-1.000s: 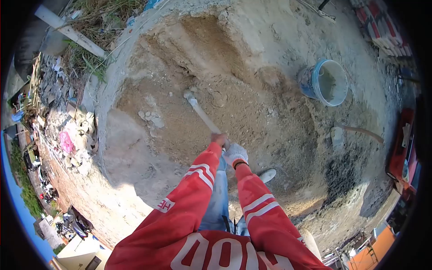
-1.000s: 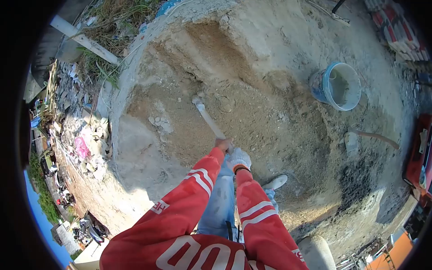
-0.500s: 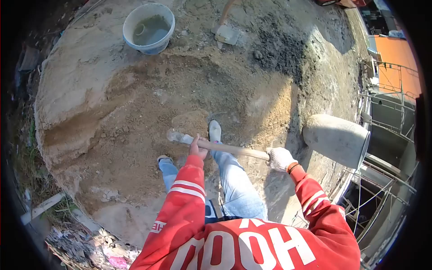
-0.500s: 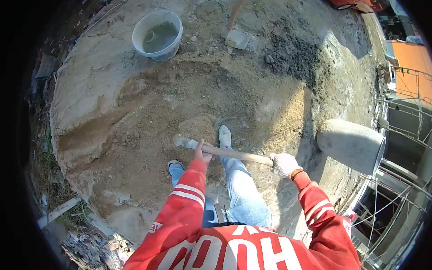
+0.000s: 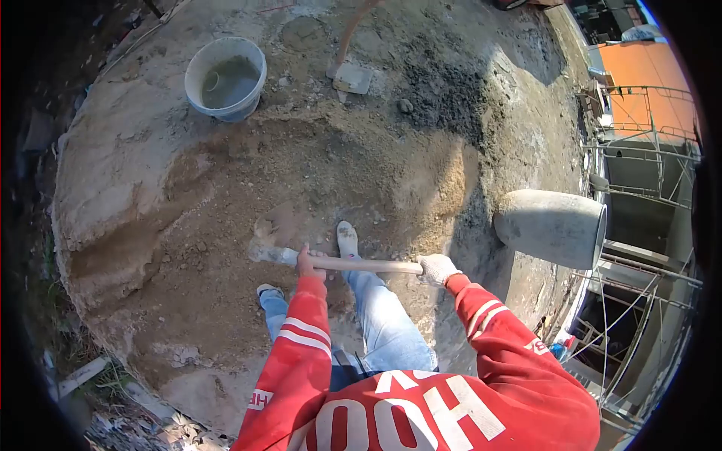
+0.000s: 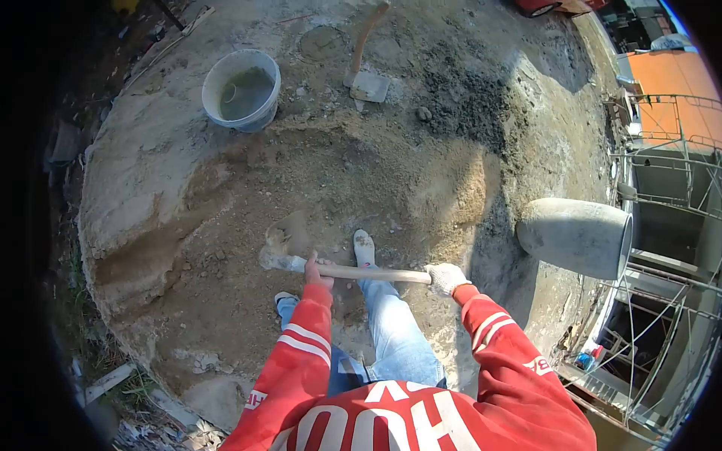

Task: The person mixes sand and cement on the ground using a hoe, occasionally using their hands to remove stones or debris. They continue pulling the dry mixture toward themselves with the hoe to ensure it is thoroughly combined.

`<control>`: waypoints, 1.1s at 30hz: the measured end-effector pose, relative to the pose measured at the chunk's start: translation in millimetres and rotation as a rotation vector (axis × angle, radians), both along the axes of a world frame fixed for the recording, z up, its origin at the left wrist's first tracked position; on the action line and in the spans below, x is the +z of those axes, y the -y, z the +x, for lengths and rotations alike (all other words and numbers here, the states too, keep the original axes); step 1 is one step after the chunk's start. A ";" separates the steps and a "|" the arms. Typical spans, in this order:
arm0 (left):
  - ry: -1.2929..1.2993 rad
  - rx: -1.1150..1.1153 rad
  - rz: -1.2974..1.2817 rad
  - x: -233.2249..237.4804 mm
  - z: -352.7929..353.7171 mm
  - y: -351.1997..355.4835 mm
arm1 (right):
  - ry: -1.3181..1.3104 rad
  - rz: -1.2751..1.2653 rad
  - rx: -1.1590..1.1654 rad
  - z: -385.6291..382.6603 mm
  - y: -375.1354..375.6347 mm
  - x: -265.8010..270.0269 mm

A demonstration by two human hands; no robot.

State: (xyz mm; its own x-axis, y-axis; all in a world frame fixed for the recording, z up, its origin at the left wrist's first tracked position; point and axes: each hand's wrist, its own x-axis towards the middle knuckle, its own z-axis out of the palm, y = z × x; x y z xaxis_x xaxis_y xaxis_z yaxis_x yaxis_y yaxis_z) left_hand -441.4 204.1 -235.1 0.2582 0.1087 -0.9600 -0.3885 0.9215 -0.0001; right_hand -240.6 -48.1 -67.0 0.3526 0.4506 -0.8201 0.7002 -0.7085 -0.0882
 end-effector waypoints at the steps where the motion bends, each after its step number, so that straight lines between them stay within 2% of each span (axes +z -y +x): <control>1: -0.214 -0.002 0.009 -11.1 -38.2 -43.9 | -0.110 -0.009 0.007 -38.3 -36.5 -22.9; 2: -0.295 0.002 0.079 -17.7 -84.5 -88.3 | -0.225 0.113 0.013 -79.5 -75.0 -39.4; 3: -0.344 0.015 0.112 -31.4 -145.9 -133.3 | -0.263 0.406 0.112 -131.0 -93.6 -86.6; 4: -0.343 0.025 0.190 -26.2 -209.5 -179.9 | -0.372 0.228 0.062 -168.8 -159.6 -54.2; 5: -0.429 0.044 0.279 0.8 -265.0 -224.8 | -0.433 0.279 0.074 -213.1 -200.2 -56.5; 6: -0.484 0.079 0.388 17.6 -334.3 -266.0 | -0.420 0.439 0.092 -253.8 -242.4 -52.3; 7: -0.580 0.113 0.493 84.5 -370.0 -301.3 | -0.426 0.602 0.112 -296.4 -281.4 -41.8; 8: -0.707 0.172 0.611 148.9 -399.2 -330.4 | -0.512 0.528 0.139 -334.2 -322.3 -23.7; 9: -0.675 0.265 0.693 194.9 -450.1 -357.0 | -0.597 0.447 0.177 -368.3 -365.2 -2.5; 11: -0.749 0.375 0.958 296.1 -497.1 -390.6 | -0.664 0.622 0.246 -434.8 -436.1 37.1; 13: -0.768 0.460 1.176 348.2 -548.8 -419.1 | -0.741 0.680 0.288 -493.8 -502.6 66.9; 14: -0.930 0.461 1.200 370.9 -537.8 -424.2 | -0.771 0.695 0.306 -519.2 -531.7 77.7; 16: -0.969 0.515 1.279 356.9 -562.7 -437.4 | -0.792 0.728 0.356 -559.0 -576.1 83.9; 18: -1.146 0.570 1.174 309.5 -548.5 -434.1 | -0.804 0.737 0.420 -584.3 -600.7 66.5; 19: -1.202 0.562 1.152 266.3 -538.5 -423.9 | -0.757 0.701 0.448 -590.5 -605.9 48.1; 21: -1.457 0.349 0.965 149.6 -518.7 -383.1 | -0.672 0.562 0.468 -586.8 -595.4 2.7; 22: -1.286 0.356 0.751 143.8 -471.2 -356.2 | -0.633 0.460 0.462 -575.8 -576.8 -30.3; 23: -1.382 0.144 0.526 74.7 -467.9 -327.2 | -0.570 0.323 0.473 -560.8 -545.5 -67.5; 25: -1.187 -0.013 0.471 -31.7 -438.1 -247.4 | -0.483 0.099 0.403 -526.9 -472.5 -120.0; 27: -0.962 0.009 0.440 -45.5 -401.9 -206.5 | -0.419 0.026 0.365 -501.3 -439.6 -130.9; 28: -0.948 0.006 0.440 -66.9 -394.8 -198.5 | -0.421 -0.008 0.337 -491.8 -430.7 -129.0; 30: -0.906 -0.205 0.402 -105.7 -392.9 -171.6 | -0.422 -0.055 0.271 -470.3 -421.0 -115.3; 31: -0.900 -0.223 0.411 -83.4 -382.4 -181.4 | -0.457 -0.057 0.258 -457.5 -433.2 -101.3; 32: -0.799 -0.121 0.340 -60.4 -372.3 -196.2 | -0.495 -0.052 0.246 -446.1 -443.2 -94.1; 33: -0.698 -0.022 0.269 -41.3 -363.3 -208.6 | -0.519 -0.027 0.232 -441.2 -441.5 -110.5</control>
